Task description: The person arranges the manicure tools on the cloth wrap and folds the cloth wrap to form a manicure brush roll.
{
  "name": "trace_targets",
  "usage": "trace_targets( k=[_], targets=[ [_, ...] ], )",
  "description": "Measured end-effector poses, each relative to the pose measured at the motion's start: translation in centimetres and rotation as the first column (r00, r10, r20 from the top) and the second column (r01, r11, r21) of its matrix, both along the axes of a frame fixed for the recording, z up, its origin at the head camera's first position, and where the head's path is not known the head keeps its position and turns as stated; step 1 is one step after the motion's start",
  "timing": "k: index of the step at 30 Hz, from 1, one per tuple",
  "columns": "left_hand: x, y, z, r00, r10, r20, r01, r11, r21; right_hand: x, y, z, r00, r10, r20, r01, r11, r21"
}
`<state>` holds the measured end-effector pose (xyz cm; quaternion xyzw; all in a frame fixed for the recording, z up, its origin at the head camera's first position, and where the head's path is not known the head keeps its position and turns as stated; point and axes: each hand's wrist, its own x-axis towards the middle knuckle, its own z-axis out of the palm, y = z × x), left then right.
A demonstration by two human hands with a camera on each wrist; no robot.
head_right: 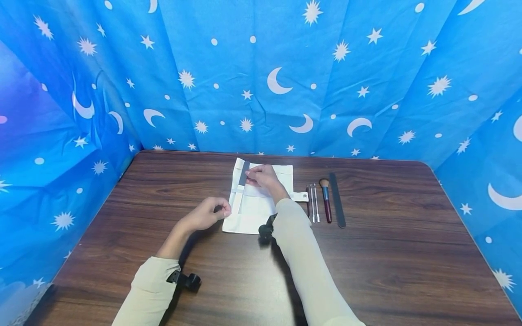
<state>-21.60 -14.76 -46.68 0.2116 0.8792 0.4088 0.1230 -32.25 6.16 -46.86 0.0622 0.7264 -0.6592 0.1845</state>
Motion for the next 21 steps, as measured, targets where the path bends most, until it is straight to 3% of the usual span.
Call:
trace_targets(
  k=[5, 10, 17, 21],
  targets=[
    [-0.1, -0.1, -0.2, 1.0, -0.001, 0.0, 0.001, 0.999, 0.037, -0.1, 0.1, -0.1, 1.0, 0.009, -0.003, -0.009, 1.0, -0.004],
    [0.0, 0.1, -0.3, 1.0, 0.005, 0.023, -0.006, 1.0, 0.024, 0.0, 0.4, 0.0, 0.995, 0.102, -0.002, -0.102, 0.995, 0.018],
    [0.0, 0.3, -0.5, 1.0, 0.022, 0.008, -0.022, 1.0, 0.005, 0.2, 1.0, 0.5, 0.962, 0.273, 0.022, -0.274, 0.961, 0.04],
    [0.0, 0.3, -0.6, 0.999, 0.03, -0.01, -0.03, 1.0, -0.007, 0.2, 1.3, 0.8, 0.944, 0.325, 0.052, -0.327, 0.944, 0.034]
  ],
)
